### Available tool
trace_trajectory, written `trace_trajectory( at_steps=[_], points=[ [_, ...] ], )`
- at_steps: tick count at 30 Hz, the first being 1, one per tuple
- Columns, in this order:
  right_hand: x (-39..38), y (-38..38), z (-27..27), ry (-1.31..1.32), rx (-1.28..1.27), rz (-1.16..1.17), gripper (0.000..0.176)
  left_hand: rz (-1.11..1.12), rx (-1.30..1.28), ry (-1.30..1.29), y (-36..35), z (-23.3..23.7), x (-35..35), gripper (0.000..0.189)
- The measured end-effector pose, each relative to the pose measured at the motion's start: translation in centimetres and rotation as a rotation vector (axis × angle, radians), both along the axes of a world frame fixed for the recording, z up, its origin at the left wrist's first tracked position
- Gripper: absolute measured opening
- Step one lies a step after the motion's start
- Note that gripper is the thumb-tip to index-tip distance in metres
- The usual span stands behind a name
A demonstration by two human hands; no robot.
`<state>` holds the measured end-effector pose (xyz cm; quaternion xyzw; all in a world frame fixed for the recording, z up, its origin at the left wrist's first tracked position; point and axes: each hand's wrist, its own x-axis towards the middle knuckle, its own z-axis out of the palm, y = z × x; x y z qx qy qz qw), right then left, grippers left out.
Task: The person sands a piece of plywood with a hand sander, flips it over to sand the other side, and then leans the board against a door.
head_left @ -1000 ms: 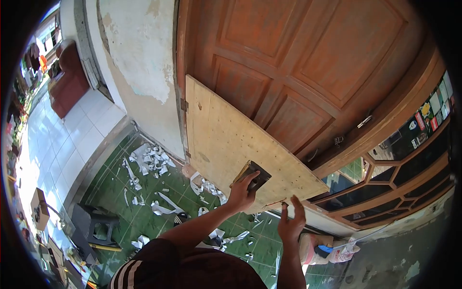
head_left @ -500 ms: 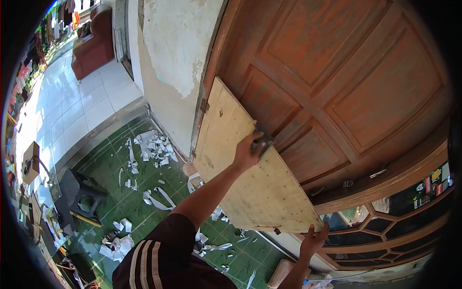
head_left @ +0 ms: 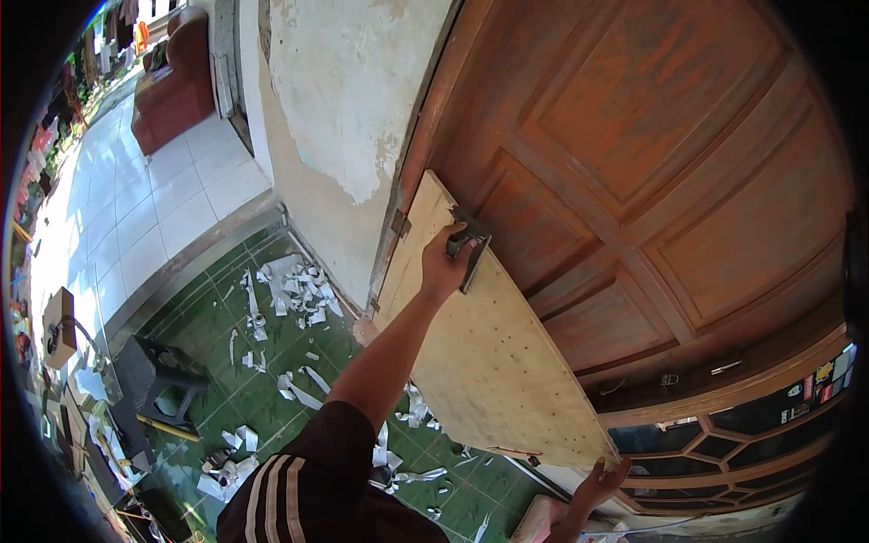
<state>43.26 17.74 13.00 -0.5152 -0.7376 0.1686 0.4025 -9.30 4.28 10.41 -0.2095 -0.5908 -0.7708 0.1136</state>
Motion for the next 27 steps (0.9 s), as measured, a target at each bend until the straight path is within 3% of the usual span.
trace_trajectory(
  at_steps=[2, 4, 6, 9, 10, 11, 12, 14, 16, 18, 20, 24, 26, 27],
  points=[
    [-0.2, 0.0, -0.1, -0.046, 0.017, -0.046, 0.061, 0.116, 0.054, 0.02, 2.1, -2.9, -0.3, 0.035],
    [-0.2, 0.4, -0.9, -0.02, 0.021, -0.072, 0.06, 0.163, -0.083, 0.181, 1.6, -2.3, 5.3, 0.038],
    [-0.6, 0.9, -1.5, 0.032, 0.026, -0.083, 0.061, -0.072, -0.166, 0.372, 3.0, -4.3, 11.7, 0.038],
    [-0.4, 1.4, -2.5, 0.126, 0.059, -0.078, 0.063, -0.221, -0.233, 0.56, 2.1, -4.6, 10.2, 0.035],
    [-0.3, 1.6, -2.3, 0.08, 0.065, -0.096, 0.063, -0.21, -0.258, 0.462, 1.5, -4.4, 7.8, 0.034],
    [-0.2, 1.8, -2.1, 0.039, 0.07, -0.118, 0.063, -0.055, -0.228, 0.417, 0.8, -3.6, 4.0, 0.037],
    [-0.3, 1.6, -2.0, 0.001, 0.072, -0.145, 0.064, 0.002, -0.138, 0.225, 0.1, -2.4, 0.1, 0.037],
    [-1.9, 0.1, -0.7, 0.032, 0.045, -0.197, 0.065, -0.014, -0.004, 0.022, -1.1, -1.7, -7.3, 0.034],
    [-3.2, -1.1, -0.2, 0.119, -0.021, -0.209, 0.065, 0.082, -0.011, 0.061, -1.1, -1.4, -7.7, 0.034],
    [-3.8, -1.6, -0.1, 0.141, -0.03, -0.22, 0.066, 0.24, -0.13, 0.125, -0.7, -1.6, -3.3, 0.034],
    [-3.8, -1.4, -0.1, 0.158, -0.036, -0.233, 0.066, 0.199, -0.115, 0.351, 0.0, -2.3, 2.1, 0.038],
    [-1.0, 0.6, -2.5, 0.117, -0.008, -0.236, 0.066, 0.115, -0.049, 0.209, -1.2, -1.9, 1.0, 0.035],
    [-1.4, -0.2, -2.1, 0.112, -0.018, -0.216, 0.065, -0.182, -0.004, -0.066, -3.3, -0.2, -2.5, 0.03],
    [-2.2, -1.1, -1.5, 0.128, -0.015, -0.212, 0.065, -0.198, -0.091, 0.027, -3.9, -0.4, -4.5, 0.03]
  ],
)
